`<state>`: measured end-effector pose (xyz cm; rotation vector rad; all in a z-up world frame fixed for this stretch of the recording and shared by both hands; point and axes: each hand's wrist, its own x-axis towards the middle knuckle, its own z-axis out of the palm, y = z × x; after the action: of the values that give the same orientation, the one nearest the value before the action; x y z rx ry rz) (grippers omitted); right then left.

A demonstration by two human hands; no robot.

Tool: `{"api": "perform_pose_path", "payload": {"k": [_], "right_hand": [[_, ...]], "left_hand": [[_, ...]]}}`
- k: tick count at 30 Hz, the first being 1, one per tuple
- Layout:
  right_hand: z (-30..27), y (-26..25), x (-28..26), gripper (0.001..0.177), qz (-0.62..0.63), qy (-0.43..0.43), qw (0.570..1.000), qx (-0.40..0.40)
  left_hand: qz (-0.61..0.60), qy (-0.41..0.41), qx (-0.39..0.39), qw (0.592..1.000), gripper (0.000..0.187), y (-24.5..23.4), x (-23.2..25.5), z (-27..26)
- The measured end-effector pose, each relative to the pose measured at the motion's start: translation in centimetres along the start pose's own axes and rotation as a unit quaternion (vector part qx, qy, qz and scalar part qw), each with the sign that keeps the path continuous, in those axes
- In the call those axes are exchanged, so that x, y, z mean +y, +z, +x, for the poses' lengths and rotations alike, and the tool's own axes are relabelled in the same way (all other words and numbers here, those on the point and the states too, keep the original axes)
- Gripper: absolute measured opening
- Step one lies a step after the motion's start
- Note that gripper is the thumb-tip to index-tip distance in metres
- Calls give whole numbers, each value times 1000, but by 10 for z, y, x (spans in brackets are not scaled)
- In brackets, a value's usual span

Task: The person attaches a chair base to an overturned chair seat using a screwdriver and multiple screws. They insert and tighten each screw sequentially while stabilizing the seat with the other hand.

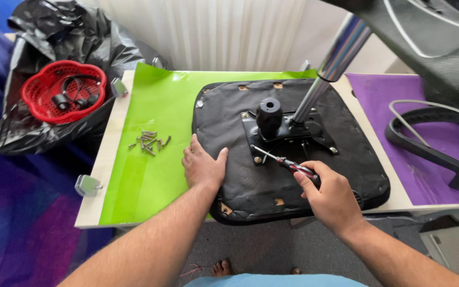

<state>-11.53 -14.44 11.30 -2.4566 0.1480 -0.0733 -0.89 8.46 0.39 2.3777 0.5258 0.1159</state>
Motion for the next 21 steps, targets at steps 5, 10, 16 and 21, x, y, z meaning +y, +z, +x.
{"api": "perform_pose_path", "payload": {"k": [5, 10, 16, 21], "right_hand": [[-7, 8, 12, 33, -118, -91, 989, -3], [-4, 4, 33, 31, -72, -170, 982, 28], [3, -10, 65, 30, -80, -240, 966, 55], [16, -35, 98, 33, -80, -162, 983, 21]], "left_hand": [[-20, -77, -29, 996, 113, 13, -15, 10], [-27, -77, -35, 996, 114, 18, -17, 11], [-34, -91, -73, 993, 117, 9, -11, -18], [-44, -118, -141, 982, 129, -2, 3, -42]]}}
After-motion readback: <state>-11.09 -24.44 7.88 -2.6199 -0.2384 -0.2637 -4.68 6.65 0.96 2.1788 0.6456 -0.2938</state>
